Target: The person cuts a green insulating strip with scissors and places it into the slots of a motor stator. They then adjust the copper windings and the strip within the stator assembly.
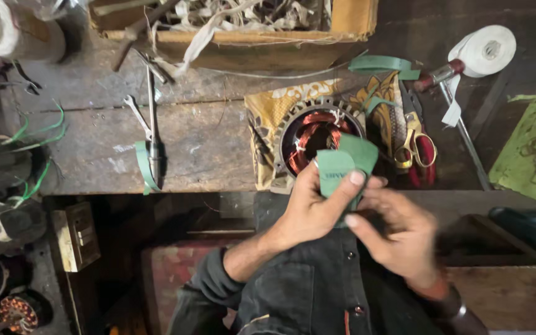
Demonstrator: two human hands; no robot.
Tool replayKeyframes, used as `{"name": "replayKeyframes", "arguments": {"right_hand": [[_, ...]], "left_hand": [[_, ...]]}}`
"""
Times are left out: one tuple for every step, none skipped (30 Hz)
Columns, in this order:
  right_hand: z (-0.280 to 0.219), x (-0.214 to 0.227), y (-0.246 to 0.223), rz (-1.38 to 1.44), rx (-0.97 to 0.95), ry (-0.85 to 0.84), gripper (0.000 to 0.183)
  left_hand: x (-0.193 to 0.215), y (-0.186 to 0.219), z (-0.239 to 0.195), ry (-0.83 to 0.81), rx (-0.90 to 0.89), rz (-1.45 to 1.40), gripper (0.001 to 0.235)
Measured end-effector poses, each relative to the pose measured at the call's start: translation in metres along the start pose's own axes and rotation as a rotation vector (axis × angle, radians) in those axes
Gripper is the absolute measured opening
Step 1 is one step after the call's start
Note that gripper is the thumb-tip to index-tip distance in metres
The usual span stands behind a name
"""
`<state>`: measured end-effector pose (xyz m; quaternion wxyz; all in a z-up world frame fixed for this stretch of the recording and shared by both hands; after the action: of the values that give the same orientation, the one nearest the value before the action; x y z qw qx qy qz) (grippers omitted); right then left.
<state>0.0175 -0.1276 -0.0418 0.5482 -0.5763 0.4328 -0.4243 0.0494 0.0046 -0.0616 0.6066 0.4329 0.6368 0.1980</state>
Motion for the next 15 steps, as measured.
{"name": "replayKeyframes", "arguments": {"right_hand": [[0.005, 0.004, -0.008, -0.04, 0.025, -0.006, 0.042], [0.009, 0.019, -0.014, -0.13, -0.016, 0.097, 0.034], [0.012, 0.035, -0.021, -0.217, -0.063, 0.2, 0.027], [0.017, 0.041, -0.027, -0.184, -0.072, 0.243, 0.027], [0.018, 0.047, -0.033, -0.15, -0.083, 0.292, 0.027], [0.024, 0.045, -0.034, 0.003, -0.054, 0.282, 0.035], [0.029, 0.044, -0.035, 0.152, -0.027, 0.276, 0.043], [0.034, 0.038, -0.036, 0.1, -0.01, 0.23, 0.04], [0.04, 0.031, -0.034, 0.048, 0.008, 0.182, 0.038], [0.042, 0.025, -0.033, -0.004, 0.026, 0.134, 0.036], [0.044, 0.026, -0.031, -0.067, 0.024, 0.142, 0.033], [0.044, 0.028, -0.029, -0.131, 0.022, 0.151, 0.031], [0.045, 0.029, -0.026, -0.191, 0.02, 0.152, 0.028], [0.045, 0.031, -0.024, -0.162, 0.025, 0.169, 0.028], [0.044, 0.035, -0.021, -0.135, 0.032, 0.188, 0.027]], "left_hand": [[0.001, 0.002, -0.001, 0.011, -0.044, 0.064, 0.023], [0.003, 0.005, -0.001, 0.023, -0.088, 0.129, 0.022], [0.003, -0.003, -0.002, 0.002, -0.007, 0.143, 0.022], [0.004, -0.011, -0.003, -0.019, 0.074, 0.156, 0.023], [0.004, -0.02, -0.006, -0.045, 0.161, 0.17, 0.023], [0.002, -0.021, -0.007, -0.063, 0.147, 0.217, 0.023], [-0.001, -0.022, -0.007, -0.086, 0.134, 0.261, 0.022], [-0.005, -0.022, -0.008, -0.11, 0.122, 0.303, 0.022], [-0.007, -0.023, -0.008, -0.12, 0.131, 0.281, 0.021], [-0.008, -0.023, -0.009, -0.13, 0.141, 0.259, 0.02], [-0.009, -0.021, -0.008, -0.137, 0.145, 0.241, 0.019], [-0.012, -0.018, -0.009, -0.199, 0.153, 0.232, 0.022], [-0.012, -0.013, -0.012, -0.253, 0.16, 0.224, 0.025], [-0.012, -0.008, -0.015, -0.307, 0.167, 0.216, 0.029], [-0.01, -0.006, -0.017, -0.323, 0.185, 0.208, 0.03]]}}
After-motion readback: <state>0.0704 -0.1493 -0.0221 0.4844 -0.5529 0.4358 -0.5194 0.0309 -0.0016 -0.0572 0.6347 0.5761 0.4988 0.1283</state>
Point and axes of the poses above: each hand's wrist, its own z-axis towards the middle knuckle, its own x-axis out of the back of the hand, y = z × x, the point moved 9 cm from there along z, towards the middle knuckle, and after that the axes turned 3 degrees about -y, right-handed, at the moved point
